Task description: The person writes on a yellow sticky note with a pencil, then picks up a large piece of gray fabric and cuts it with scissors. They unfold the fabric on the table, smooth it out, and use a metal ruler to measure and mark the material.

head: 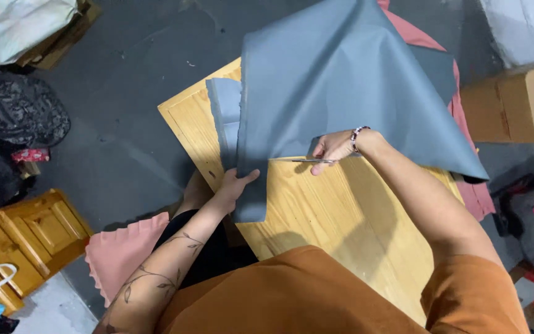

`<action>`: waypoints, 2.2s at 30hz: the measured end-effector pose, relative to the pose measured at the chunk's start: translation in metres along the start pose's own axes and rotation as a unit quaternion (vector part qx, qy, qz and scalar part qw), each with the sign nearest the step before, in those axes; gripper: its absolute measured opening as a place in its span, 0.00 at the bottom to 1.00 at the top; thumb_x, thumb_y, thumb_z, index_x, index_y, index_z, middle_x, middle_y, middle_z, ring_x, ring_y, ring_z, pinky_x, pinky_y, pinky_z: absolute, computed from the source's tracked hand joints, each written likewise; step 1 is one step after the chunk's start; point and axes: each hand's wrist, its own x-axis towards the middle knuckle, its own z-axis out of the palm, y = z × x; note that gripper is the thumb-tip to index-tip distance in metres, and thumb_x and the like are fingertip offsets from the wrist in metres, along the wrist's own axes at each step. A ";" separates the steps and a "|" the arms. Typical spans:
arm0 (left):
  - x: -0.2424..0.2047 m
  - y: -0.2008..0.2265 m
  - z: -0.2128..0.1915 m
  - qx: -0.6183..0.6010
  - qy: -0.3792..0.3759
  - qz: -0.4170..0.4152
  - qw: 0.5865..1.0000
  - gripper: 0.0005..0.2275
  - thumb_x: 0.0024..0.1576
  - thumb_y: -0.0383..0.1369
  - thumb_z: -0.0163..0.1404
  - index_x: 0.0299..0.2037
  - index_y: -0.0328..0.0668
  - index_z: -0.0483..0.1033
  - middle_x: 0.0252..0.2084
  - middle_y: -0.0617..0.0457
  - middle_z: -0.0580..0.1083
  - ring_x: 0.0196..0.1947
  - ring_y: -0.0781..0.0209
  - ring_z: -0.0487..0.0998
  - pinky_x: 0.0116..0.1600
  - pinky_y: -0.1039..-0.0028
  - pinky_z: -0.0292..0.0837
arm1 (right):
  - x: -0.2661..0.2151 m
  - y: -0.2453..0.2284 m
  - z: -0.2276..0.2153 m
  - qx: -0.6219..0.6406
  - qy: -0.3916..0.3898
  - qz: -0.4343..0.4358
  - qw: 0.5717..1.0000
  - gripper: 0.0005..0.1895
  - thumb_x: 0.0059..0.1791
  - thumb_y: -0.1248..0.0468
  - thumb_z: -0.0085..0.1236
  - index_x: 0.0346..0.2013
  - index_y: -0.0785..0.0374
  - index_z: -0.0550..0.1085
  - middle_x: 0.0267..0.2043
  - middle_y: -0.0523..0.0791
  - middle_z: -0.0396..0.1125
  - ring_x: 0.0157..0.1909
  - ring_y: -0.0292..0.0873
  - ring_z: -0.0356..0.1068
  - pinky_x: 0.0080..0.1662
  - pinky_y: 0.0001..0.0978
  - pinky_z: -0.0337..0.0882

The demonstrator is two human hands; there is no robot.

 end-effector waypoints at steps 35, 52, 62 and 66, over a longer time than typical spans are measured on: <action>0.002 0.002 -0.014 -0.132 -0.064 0.096 0.985 0.11 0.52 0.31 0.64 0.42 0.35 0.80 0.36 0.47 0.80 0.34 0.55 0.82 0.37 0.66 0.81 | 0.052 -0.041 -0.031 0.040 -0.070 0.055 0.995 0.25 0.40 0.40 0.71 0.34 0.56 0.77 0.22 0.45 0.67 0.22 0.33 0.62 0.25 0.20 0.72; 0.035 -0.019 -0.038 -0.138 -0.053 0.098 0.984 0.11 0.49 0.31 0.67 0.37 0.35 0.81 0.31 0.46 0.80 0.28 0.55 0.82 0.31 0.68 0.81 | 0.035 -0.075 -0.028 0.051 -0.032 -0.017 0.998 0.17 0.37 0.56 0.79 0.15 0.56 0.76 0.11 0.37 0.63 0.17 0.27 0.60 0.25 0.14 0.66; 0.009 0.005 -0.033 -0.126 -0.062 0.089 0.986 0.14 0.48 0.32 0.68 0.38 0.33 0.80 0.31 0.45 0.80 0.27 0.54 0.82 0.30 0.67 0.80 | 0.062 -0.040 -0.017 0.059 -0.056 -0.053 0.995 0.16 0.41 0.50 0.74 0.24 0.54 0.76 0.17 0.37 0.65 0.21 0.29 0.62 0.25 0.16 0.66; 0.005 0.005 -0.029 -0.129 -0.080 0.078 0.985 0.14 0.49 0.32 0.68 0.38 0.32 0.81 0.31 0.44 0.80 0.27 0.55 0.82 0.30 0.68 0.80 | 0.068 -0.017 -0.009 0.089 -0.071 -0.047 0.992 0.17 0.41 0.47 0.74 0.28 0.53 0.77 0.21 0.35 0.66 0.25 0.28 0.63 0.27 0.15 0.69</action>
